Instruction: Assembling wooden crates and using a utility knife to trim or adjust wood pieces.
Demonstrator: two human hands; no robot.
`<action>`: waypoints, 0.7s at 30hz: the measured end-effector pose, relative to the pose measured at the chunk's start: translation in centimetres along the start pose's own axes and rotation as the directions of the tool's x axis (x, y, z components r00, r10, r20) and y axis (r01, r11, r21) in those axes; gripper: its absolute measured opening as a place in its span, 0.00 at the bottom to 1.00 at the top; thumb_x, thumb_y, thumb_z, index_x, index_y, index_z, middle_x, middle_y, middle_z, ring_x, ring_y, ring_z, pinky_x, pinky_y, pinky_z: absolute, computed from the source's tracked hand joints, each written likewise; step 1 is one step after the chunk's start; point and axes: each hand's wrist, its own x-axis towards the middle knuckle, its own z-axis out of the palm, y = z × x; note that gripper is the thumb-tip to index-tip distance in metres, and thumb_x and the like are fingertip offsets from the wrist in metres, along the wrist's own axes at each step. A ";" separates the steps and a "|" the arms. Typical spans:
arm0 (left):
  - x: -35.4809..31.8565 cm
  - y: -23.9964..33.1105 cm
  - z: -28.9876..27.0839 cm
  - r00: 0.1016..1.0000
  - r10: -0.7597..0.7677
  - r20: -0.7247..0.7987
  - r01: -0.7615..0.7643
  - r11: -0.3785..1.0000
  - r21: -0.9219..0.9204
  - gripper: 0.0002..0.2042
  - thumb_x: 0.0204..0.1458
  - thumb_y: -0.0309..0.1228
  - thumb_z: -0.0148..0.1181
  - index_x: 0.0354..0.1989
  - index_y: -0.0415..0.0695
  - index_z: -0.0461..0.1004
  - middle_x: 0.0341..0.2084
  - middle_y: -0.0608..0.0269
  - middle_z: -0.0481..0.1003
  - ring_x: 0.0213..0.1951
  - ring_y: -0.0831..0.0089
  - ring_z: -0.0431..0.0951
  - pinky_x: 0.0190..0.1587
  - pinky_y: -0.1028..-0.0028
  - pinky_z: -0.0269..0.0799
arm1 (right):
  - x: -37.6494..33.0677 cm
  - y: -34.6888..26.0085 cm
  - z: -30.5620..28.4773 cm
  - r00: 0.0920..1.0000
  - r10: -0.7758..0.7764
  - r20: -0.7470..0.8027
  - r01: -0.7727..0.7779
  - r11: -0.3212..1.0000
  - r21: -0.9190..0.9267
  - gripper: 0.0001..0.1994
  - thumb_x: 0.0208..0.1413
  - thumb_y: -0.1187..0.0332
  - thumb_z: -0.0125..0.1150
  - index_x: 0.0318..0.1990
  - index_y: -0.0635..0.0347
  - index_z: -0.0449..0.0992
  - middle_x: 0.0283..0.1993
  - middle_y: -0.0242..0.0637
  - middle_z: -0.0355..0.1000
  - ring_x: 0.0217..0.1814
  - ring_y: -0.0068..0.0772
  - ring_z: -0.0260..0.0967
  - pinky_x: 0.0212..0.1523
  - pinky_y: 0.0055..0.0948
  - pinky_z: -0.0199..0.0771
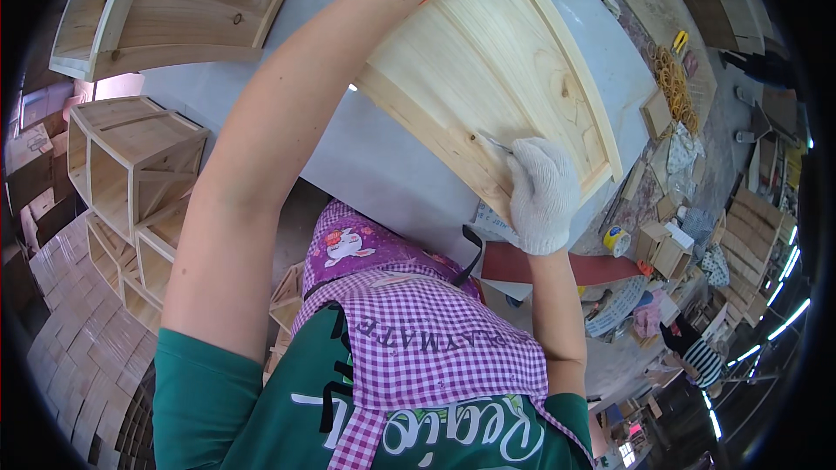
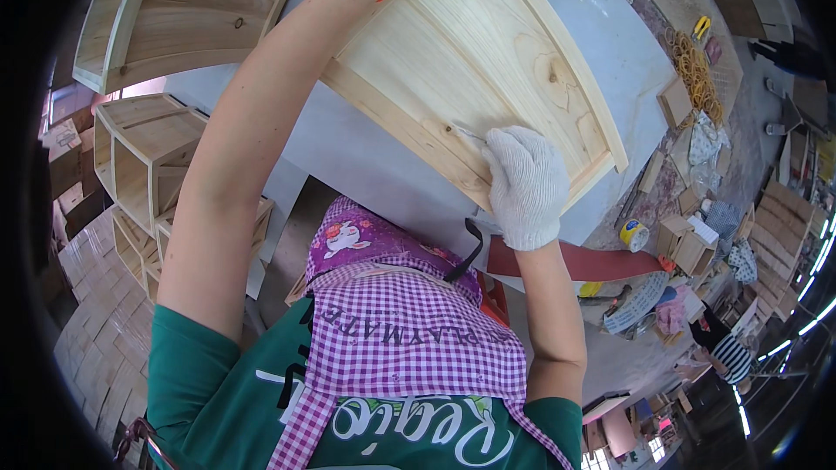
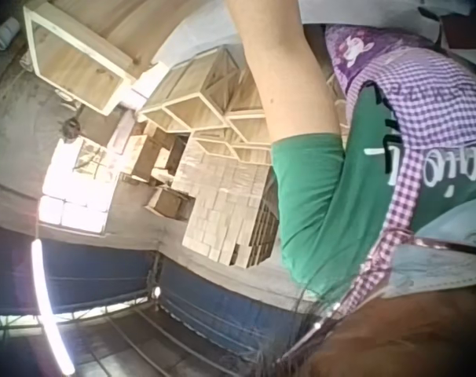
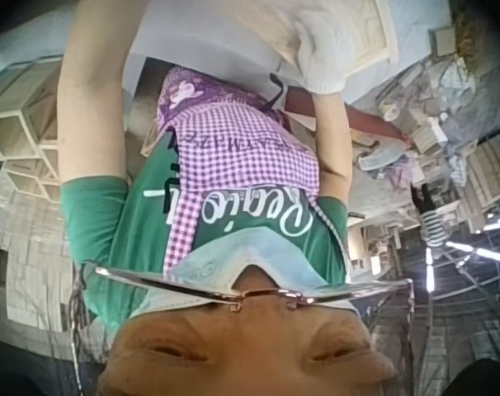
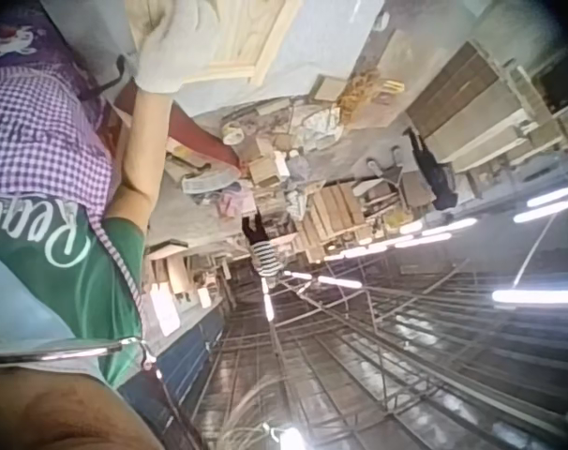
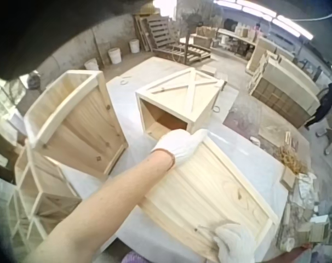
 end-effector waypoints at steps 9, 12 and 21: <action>-0.1 0.0 -0.2 1.000 -0.006 0.022 0.006 1.000 -0.008 0.43 0.62 0.65 0.38 0.47 0.29 0.80 0.48 0.30 0.78 0.55 0.39 0.77 0.59 0.56 0.69 | 1.7 0.2 -0.2 0.964 -0.215 0.157 0.217 0.976 0.000 0.15 0.42 0.75 0.66 0.41 0.56 0.81 0.39 0.39 0.78 0.40 0.47 0.76 0.41 0.43 0.74; -0.3 0.2 -0.3 0.999 -0.022 0.026 0.022 0.999 -0.033 0.43 0.62 0.65 0.39 0.47 0.29 0.80 0.48 0.31 0.78 0.55 0.40 0.77 0.59 0.56 0.69 | 2.1 0.2 0.0 0.957 -0.225 0.185 0.230 0.973 -0.005 0.14 0.42 0.75 0.66 0.40 0.56 0.81 0.38 0.39 0.77 0.39 0.47 0.76 0.40 0.42 0.74; -0.7 0.4 -0.3 0.999 -0.033 0.037 0.035 0.998 -0.047 0.42 0.63 0.64 0.39 0.47 0.29 0.80 0.48 0.31 0.78 0.56 0.40 0.77 0.59 0.56 0.69 | 1.6 0.9 -1.2 0.935 -0.222 0.276 0.241 0.970 -0.033 0.13 0.43 0.74 0.66 0.40 0.55 0.82 0.39 0.37 0.77 0.43 0.45 0.75 0.45 0.42 0.72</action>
